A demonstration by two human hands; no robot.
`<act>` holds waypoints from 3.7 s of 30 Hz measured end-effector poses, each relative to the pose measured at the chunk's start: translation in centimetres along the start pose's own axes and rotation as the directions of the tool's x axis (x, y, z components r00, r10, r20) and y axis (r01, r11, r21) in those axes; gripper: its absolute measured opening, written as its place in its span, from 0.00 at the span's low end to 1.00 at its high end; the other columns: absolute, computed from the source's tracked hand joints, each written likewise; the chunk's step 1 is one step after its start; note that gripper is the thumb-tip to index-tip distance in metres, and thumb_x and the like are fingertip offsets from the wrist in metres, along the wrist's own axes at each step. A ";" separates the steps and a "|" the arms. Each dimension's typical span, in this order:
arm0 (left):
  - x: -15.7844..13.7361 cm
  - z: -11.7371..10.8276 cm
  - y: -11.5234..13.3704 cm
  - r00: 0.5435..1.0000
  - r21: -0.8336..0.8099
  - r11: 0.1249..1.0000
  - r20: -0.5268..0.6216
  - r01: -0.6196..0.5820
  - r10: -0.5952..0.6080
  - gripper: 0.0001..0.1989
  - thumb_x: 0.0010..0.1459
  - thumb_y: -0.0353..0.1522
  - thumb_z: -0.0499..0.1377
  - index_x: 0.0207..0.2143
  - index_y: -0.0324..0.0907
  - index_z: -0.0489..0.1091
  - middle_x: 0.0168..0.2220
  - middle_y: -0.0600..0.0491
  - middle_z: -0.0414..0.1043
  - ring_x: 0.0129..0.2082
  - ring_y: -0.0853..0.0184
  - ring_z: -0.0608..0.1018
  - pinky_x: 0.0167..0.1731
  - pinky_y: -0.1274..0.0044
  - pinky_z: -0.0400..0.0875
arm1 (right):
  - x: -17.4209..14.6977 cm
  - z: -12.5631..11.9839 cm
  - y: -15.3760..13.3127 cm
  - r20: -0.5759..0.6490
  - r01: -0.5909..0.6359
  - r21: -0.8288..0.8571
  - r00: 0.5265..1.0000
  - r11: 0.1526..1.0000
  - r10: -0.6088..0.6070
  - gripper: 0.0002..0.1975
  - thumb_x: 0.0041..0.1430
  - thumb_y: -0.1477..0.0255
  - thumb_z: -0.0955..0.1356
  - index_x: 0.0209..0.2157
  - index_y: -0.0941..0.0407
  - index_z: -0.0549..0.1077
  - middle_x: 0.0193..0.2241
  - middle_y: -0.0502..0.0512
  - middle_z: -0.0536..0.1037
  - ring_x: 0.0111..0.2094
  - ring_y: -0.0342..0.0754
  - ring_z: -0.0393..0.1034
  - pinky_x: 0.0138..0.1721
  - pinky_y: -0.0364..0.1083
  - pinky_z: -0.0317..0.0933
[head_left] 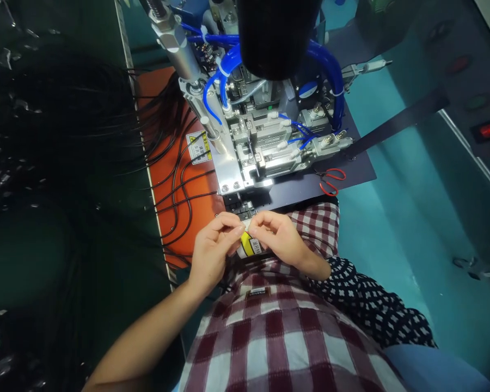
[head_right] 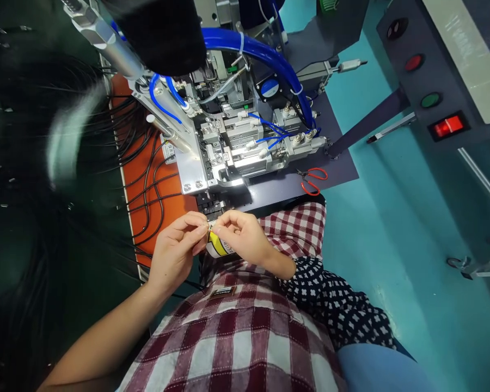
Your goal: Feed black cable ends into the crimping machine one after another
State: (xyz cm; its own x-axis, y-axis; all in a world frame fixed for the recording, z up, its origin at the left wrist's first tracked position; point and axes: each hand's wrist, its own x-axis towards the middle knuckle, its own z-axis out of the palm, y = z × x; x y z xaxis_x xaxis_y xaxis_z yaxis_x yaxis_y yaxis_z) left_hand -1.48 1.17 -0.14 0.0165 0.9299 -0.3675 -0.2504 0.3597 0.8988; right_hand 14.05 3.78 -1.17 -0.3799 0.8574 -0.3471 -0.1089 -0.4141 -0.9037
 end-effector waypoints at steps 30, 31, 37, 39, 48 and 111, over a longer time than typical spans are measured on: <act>3.5 -3.6 -0.5 0.776 0.789 0.209 0.453 -0.578 0.439 0.16 0.62 0.25 0.53 0.48 0.41 0.74 0.35 0.51 0.62 0.33 0.70 0.71 0.31 0.79 0.70 | 4.7 -3.2 0.8 -0.040 0.018 -0.260 0.999 0.965 -0.030 0.09 0.56 0.67 0.68 0.27 0.58 0.70 0.22 0.47 0.69 0.19 0.39 0.61 0.20 0.40 0.54; 3.5 -3.6 -0.5 0.779 0.793 0.203 0.453 -0.575 0.433 0.16 0.62 0.25 0.53 0.49 0.41 0.74 0.35 0.51 0.62 0.33 0.69 0.71 0.31 0.78 0.70 | 4.7 -3.2 0.8 -0.040 0.018 -0.266 0.999 0.964 -0.030 0.09 0.56 0.67 0.68 0.27 0.58 0.70 0.22 0.47 0.69 0.20 0.39 0.61 0.20 0.40 0.54; 3.4 -3.6 -0.6 0.788 0.809 0.177 0.455 -0.561 0.415 0.15 0.62 0.27 0.53 0.49 0.41 0.74 0.36 0.49 0.63 0.34 0.67 0.72 0.32 0.75 0.71 | 4.7 -3.2 0.9 -0.041 0.008 -0.273 0.999 0.962 -0.020 0.10 0.56 0.67 0.68 0.27 0.58 0.70 0.22 0.48 0.69 0.20 0.39 0.61 0.21 0.40 0.55; 3.4 -3.5 -0.6 0.790 0.815 0.167 0.454 -0.555 0.412 0.16 0.62 0.28 0.53 0.49 0.41 0.74 0.36 0.49 0.63 0.34 0.67 0.72 0.31 0.75 0.71 | 4.7 -3.3 0.8 -0.039 0.010 -0.276 0.999 0.961 -0.021 0.10 0.56 0.67 0.68 0.27 0.58 0.70 0.22 0.48 0.69 0.20 0.39 0.61 0.21 0.40 0.55; 3.3 -3.4 -0.5 0.808 0.838 0.146 0.439 -0.526 0.393 0.16 0.62 0.27 0.53 0.49 0.40 0.74 0.35 0.49 0.63 0.33 0.67 0.71 0.30 0.76 0.70 | 4.7 -3.2 0.7 -0.041 0.012 -0.256 0.999 0.967 -0.023 0.10 0.56 0.65 0.68 0.27 0.58 0.70 0.22 0.48 0.69 0.20 0.39 0.61 0.21 0.41 0.55; 3.1 -2.9 -0.6 0.808 0.836 0.192 0.396 -0.514 0.437 0.14 0.61 0.23 0.52 0.45 0.40 0.73 0.35 0.50 0.70 0.35 0.67 0.74 0.35 0.76 0.71 | 3.9 -2.4 1.0 -0.103 0.227 -0.624 0.925 0.748 -0.366 0.05 0.61 0.72 0.66 0.30 0.55 0.70 0.27 0.51 0.72 0.27 0.44 0.65 0.31 0.45 0.62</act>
State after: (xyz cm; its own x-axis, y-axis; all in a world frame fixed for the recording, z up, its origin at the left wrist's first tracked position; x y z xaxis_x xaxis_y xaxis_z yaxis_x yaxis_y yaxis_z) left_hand -4.10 3.61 -2.51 0.2871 0.9388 0.1904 0.7532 -0.3441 0.5607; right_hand 14.70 7.42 -4.03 -0.2166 0.9761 -0.0159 0.4054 0.0751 -0.9111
